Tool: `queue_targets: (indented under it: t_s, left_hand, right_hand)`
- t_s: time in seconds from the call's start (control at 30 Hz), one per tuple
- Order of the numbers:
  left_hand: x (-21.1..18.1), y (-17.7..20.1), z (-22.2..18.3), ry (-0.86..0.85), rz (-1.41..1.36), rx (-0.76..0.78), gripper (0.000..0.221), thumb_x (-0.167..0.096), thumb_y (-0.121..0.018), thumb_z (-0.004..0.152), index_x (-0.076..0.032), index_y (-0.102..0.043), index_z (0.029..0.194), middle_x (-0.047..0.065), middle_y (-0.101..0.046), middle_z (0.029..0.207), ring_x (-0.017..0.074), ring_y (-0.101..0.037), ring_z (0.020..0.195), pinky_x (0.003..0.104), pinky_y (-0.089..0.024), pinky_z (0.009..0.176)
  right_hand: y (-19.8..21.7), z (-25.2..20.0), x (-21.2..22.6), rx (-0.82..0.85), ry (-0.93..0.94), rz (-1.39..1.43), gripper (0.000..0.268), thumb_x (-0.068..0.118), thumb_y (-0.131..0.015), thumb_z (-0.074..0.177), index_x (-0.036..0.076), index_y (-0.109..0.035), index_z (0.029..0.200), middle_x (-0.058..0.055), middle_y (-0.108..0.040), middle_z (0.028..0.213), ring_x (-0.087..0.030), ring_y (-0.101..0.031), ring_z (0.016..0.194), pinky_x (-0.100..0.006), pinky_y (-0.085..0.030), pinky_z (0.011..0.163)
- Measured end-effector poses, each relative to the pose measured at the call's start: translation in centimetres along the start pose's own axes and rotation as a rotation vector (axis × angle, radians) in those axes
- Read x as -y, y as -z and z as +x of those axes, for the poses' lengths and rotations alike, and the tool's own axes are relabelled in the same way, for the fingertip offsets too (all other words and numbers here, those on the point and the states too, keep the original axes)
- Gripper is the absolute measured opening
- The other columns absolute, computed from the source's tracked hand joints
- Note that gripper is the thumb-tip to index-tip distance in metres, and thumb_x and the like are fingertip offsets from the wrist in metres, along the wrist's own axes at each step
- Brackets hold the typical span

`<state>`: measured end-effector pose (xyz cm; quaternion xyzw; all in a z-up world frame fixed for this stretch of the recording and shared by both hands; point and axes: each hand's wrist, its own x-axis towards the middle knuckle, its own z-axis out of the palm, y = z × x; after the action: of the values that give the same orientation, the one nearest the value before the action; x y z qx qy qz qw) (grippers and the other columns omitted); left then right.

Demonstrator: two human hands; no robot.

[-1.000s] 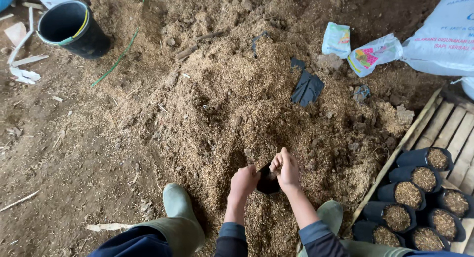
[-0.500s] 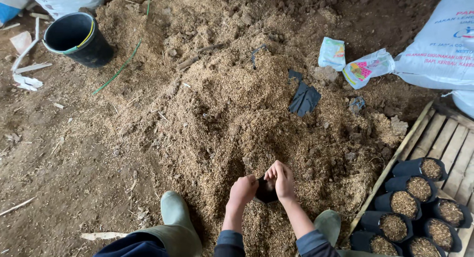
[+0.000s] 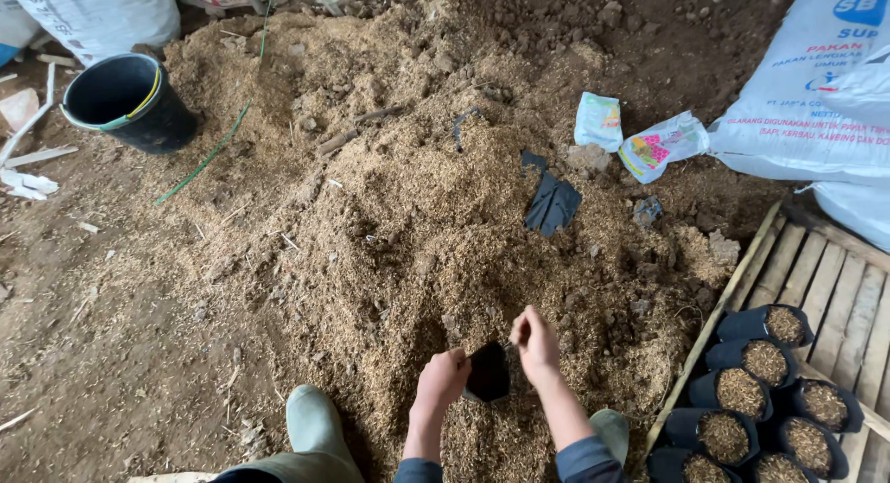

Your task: The person fills small black nursery pots with a soil mixture by hand, scooping the material from a large pile on the ground and placing the filled pots onto a bamboo rack.

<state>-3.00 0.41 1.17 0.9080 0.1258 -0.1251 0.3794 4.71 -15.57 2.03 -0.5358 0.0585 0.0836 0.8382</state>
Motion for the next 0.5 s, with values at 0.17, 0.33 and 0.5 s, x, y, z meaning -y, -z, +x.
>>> queue_targets:
  t_s: [0.17,0.33,0.5]
  left_hand:
    - [-0.8,0.9,-0.5,0.032,-0.04,0.038,0.022,-0.023,-0.048,0.088,-0.011,-0.047,0.07,0.003,-0.058,0.067,0.0151,-0.049,0.054,0.031,-0.039,0.049]
    - [-0.9,0.9,-0.6,0.065,-0.084,0.08,0.021,-0.021,-0.053,0.087,-0.013,-0.048,0.069,-0.002,-0.055,0.064,0.0071,-0.043,0.05,0.021,-0.038,0.047]
    - [0.0,0.3,0.1,0.051,0.044,0.089,0.026,-0.034,-0.062,0.08,-0.012,-0.049,0.074,0.005,-0.059,0.071,0.0201,-0.053,0.058,0.035,-0.039,0.049]
  right_hand:
    - [4.5,4.0,0.7,-0.184,-0.143,-0.604,0.02,0.024,-0.05,0.091,0.007,-0.06,0.087,-0.007,-0.056,0.064,-0.016,-0.048,0.051,-0.028,-0.038,0.048]
    - [6.0,7.2,-3.0,-0.066,-0.11,-1.21,0.024,0.02,-0.058,0.086,0.016,-0.061,0.109,-0.006,-0.063,0.093,-0.005,-0.035,0.041,-0.017,-0.028,0.034]
    - [5.1,9.3,-8.4,0.115,-0.064,-1.383,0.062,0.032,-0.063,0.077,0.032,-0.037,0.134,-0.001,-0.035,0.139,-0.026,-0.04,0.125,-0.058,-0.036,0.091]
